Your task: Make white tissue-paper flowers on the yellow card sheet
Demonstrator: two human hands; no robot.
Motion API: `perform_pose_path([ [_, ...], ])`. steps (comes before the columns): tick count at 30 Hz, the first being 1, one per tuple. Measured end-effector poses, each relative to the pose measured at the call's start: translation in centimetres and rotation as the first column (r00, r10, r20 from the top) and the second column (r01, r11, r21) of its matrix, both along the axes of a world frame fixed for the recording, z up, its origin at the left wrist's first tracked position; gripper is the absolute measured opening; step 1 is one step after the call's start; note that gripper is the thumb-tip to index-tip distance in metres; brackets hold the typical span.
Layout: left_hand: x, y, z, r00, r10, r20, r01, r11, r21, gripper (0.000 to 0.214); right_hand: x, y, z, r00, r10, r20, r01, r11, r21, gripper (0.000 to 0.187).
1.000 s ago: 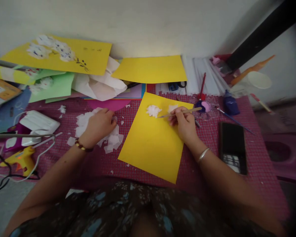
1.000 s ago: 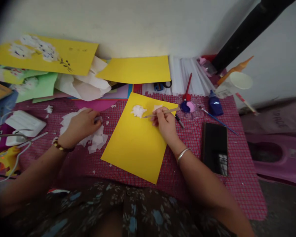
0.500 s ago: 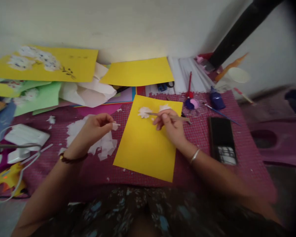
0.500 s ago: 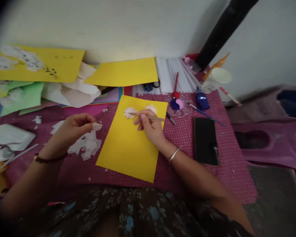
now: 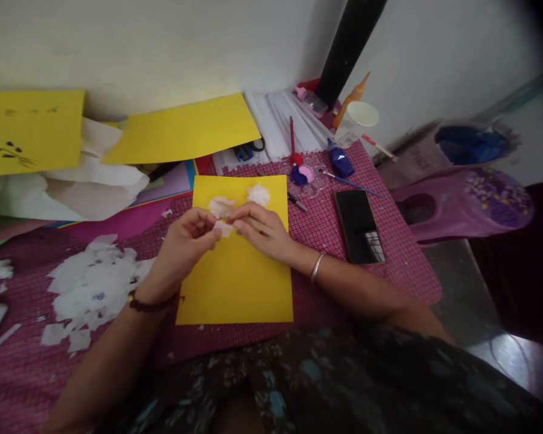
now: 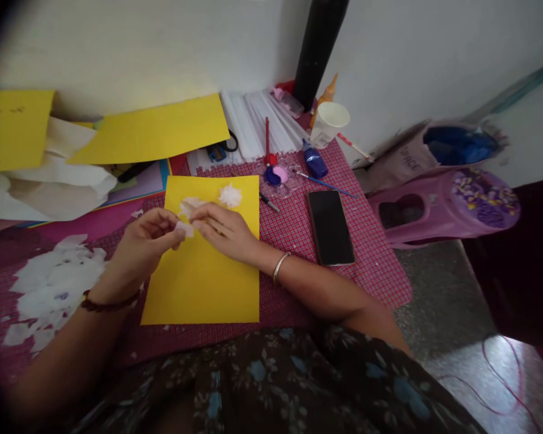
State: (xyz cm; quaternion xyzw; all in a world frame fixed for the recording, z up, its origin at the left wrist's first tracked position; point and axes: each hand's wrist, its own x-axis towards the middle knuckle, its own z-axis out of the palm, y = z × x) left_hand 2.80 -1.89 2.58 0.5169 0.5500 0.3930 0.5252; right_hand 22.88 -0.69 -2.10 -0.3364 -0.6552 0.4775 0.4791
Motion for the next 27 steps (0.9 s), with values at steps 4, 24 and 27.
perform_pose_path([
  [4,-1.9,1.2,-0.7,0.993,0.114,-0.003,-0.114,0.991,0.077,0.025,1.0,2.1,-0.2,0.984,-0.107,-0.14,0.075,0.974,-0.214,0.029],
  [24,-5.7,3.6,-3.7,0.95,0.134,-0.283,-0.12,0.991,0.067,0.011,0.6,4.4,-1.9,0.998,-0.065,-0.024,0.056,0.961,-0.271,0.037],
  [27,-5.2,3.0,-2.8,0.954,0.115,-0.279,-0.105,0.993,0.051,0.014,0.5,4.5,-1.8,0.997,-0.069,-0.036,0.056,0.957,-0.283,0.034],
])
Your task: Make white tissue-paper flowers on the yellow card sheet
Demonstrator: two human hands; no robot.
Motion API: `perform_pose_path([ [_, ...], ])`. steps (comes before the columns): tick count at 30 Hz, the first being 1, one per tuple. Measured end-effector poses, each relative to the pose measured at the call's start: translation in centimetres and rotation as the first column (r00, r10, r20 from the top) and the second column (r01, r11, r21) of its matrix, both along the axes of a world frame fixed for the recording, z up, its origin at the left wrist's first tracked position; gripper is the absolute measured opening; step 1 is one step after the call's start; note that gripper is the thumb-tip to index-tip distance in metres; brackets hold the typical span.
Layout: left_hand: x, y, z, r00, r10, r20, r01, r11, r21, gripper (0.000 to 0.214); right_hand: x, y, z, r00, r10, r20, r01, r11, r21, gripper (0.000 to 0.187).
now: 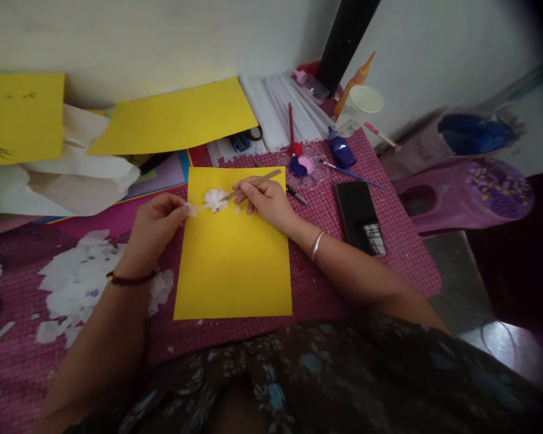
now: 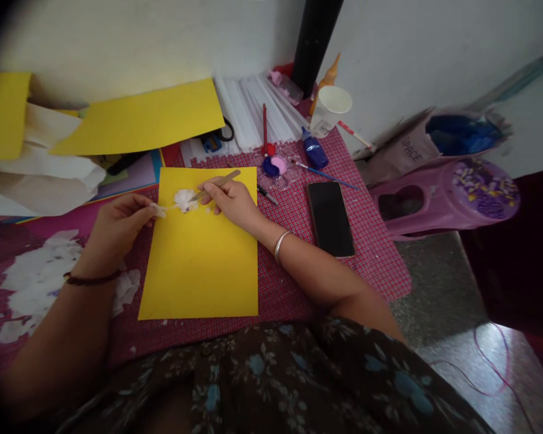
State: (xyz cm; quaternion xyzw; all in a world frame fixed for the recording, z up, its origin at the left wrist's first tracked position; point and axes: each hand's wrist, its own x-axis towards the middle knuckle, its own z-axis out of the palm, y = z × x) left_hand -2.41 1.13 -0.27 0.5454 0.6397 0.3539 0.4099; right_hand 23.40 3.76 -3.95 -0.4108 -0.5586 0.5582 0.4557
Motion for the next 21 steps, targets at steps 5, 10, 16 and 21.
perform_pose_path([
  [5,2.8,-1.7,2.8,0.987,-0.155,-0.033,0.156,0.987,0.034,0.018,-0.2,0.0,0.2,1.0,-0.023,0.005,0.023,0.999,-0.023,0.03],
  [10,5.3,-0.6,2.7,0.937,-0.256,-0.239,0.275,0.96,0.051,0.003,-0.3,0.1,0.2,1.0,-0.009,-0.004,0.009,1.0,-0.001,0.028],
  [16,5.3,1.0,1.0,0.907,-0.178,-0.381,0.212,0.976,0.048,0.012,0.0,-0.5,0.4,0.997,-0.049,-0.056,0.05,0.999,0.017,0.03],
  [21,4.9,1.0,0.7,0.901,-0.158,-0.404,0.213,0.973,0.093,0.014,0.1,-1.5,1.0,0.982,-0.141,-0.124,0.144,0.989,0.017,0.033],
])
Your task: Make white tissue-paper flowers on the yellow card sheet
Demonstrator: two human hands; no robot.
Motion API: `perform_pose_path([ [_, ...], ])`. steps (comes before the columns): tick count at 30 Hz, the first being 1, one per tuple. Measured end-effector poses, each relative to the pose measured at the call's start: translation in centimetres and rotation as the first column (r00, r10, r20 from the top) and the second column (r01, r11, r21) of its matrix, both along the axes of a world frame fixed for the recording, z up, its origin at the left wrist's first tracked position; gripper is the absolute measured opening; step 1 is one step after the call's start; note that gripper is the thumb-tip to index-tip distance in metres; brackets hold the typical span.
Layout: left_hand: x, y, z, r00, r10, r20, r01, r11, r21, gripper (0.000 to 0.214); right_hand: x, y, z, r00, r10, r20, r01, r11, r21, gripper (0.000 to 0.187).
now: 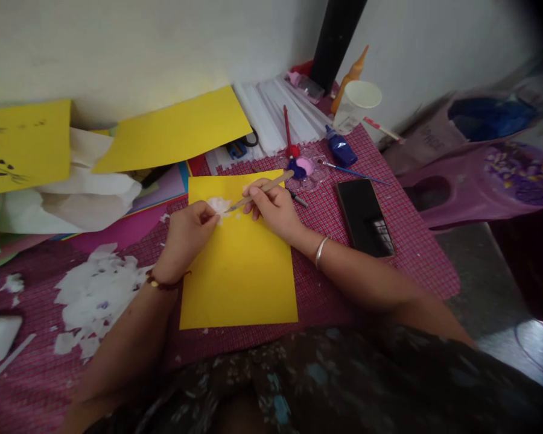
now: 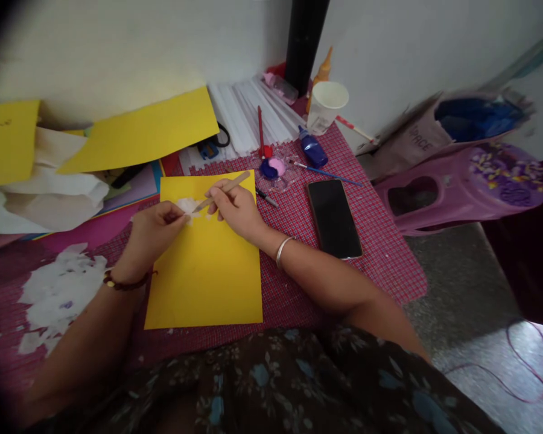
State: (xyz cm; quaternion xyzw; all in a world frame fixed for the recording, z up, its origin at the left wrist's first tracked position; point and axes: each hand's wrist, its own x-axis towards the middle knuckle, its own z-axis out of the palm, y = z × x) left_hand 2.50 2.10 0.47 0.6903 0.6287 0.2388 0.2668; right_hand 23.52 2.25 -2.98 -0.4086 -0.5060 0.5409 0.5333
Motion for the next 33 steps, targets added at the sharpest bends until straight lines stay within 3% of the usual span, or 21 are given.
perform_pose_path([
  [10,0.5,-0.4,0.3,0.999,0.01,0.04,-0.008,0.999,-0.044,0.013,-0.3,-0.4,-0.4,0.985,0.088,0.147,-0.097,0.994,0.054,0.04],
  [17,-0.6,-0.6,0.9,0.961,-0.155,0.23,0.214,0.941,-0.261,0.02,0.1,-1.0,0.3,1.0,-0.013,0.014,0.013,0.999,0.047,0.049],
  [24,-0.4,0.0,-0.1,0.991,-0.031,0.134,0.044,0.994,-0.098,0.011,-0.2,-1.0,-0.3,0.993,0.055,0.102,-0.06,0.997,0.049,0.042],
  [33,0.4,0.0,-0.1,0.993,0.041,0.111,-0.03,0.995,-0.097,0.014,-0.1,-0.9,-0.5,0.943,0.085,0.321,-0.138,0.979,0.147,0.047],
])
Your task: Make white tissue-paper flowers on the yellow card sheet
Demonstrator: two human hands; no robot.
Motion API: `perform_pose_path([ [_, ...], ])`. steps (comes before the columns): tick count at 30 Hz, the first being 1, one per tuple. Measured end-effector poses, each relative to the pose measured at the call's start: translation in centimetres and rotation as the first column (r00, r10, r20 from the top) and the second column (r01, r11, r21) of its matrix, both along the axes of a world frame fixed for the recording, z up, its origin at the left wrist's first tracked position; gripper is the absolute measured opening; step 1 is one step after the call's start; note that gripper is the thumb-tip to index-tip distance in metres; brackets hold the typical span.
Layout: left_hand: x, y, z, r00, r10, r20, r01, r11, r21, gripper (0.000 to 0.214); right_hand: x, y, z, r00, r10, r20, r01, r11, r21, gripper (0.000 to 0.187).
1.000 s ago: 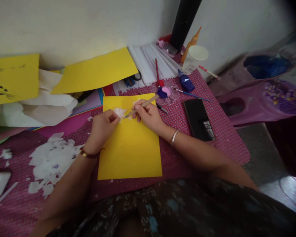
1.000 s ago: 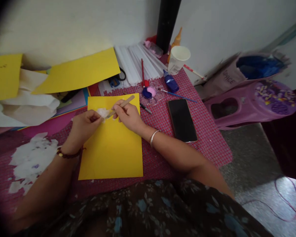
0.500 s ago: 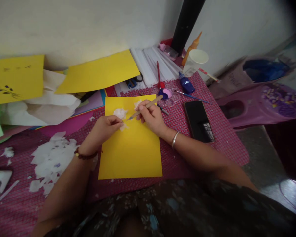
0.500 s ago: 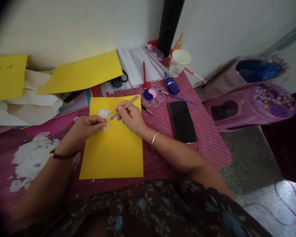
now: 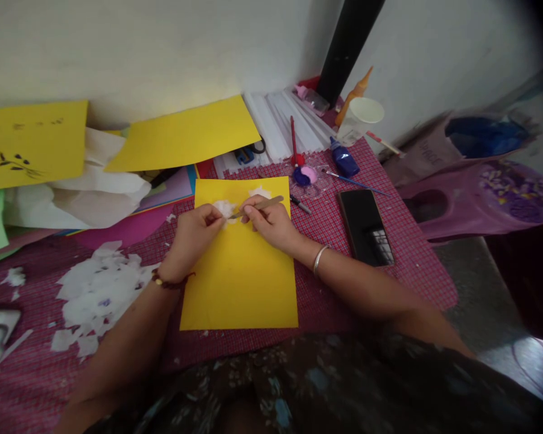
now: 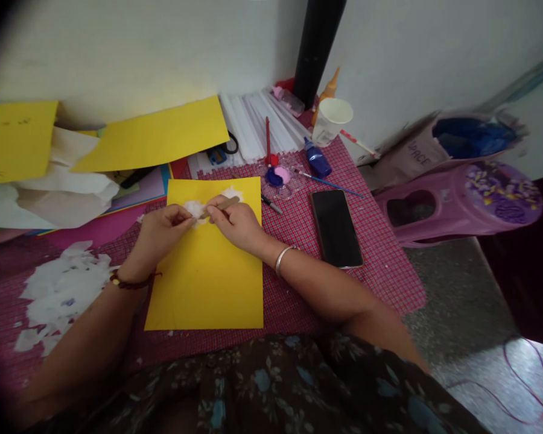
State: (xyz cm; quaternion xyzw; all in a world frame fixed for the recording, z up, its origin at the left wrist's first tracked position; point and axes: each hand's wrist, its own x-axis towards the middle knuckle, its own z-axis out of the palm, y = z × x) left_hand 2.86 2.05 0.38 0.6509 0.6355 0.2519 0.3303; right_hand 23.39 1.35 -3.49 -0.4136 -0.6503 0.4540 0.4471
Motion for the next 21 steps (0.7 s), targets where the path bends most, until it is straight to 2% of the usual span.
perform_pose_path([
  [4,-0.1,0.0,0.0,0.999,-0.027,-0.036,0.027,1.0,-0.013,0.012,0.0,0.1,-0.3,0.996,0.024,0.085,-0.032,0.994,0.1,0.039],
  [7,-0.4,0.0,0.1,0.997,-0.038,-0.07,0.036,0.999,-0.028,0.023,0.3,0.0,-0.3,0.981,0.08,0.177,-0.112,0.977,0.18,0.027],
  [11,-0.9,0.1,0.2,0.993,-0.075,-0.087,0.071,0.996,-0.047,0.033,0.6,-0.5,0.0,0.891,0.164,0.424,-0.264,0.946,0.188,0.03],
  [15,-1.2,0.1,0.0,0.989,-0.101,-0.112,0.097,0.994,-0.047,0.033,0.4,-0.9,0.1,0.797,0.114,0.594,-0.302,0.926,0.227,0.031],
  [19,-1.0,0.0,-0.1,0.985,-0.123,-0.119,0.118,0.992,-0.049,0.032,0.2,-1.1,-0.2,0.741,0.095,0.665,-0.354,0.897,0.266,0.03],
  [21,-0.7,0.0,-0.2,0.985,-0.124,-0.124,0.12,0.992,-0.042,0.031,0.3,-1.1,-0.3,0.779,0.101,0.619,-0.339,0.899,0.279,0.028],
])
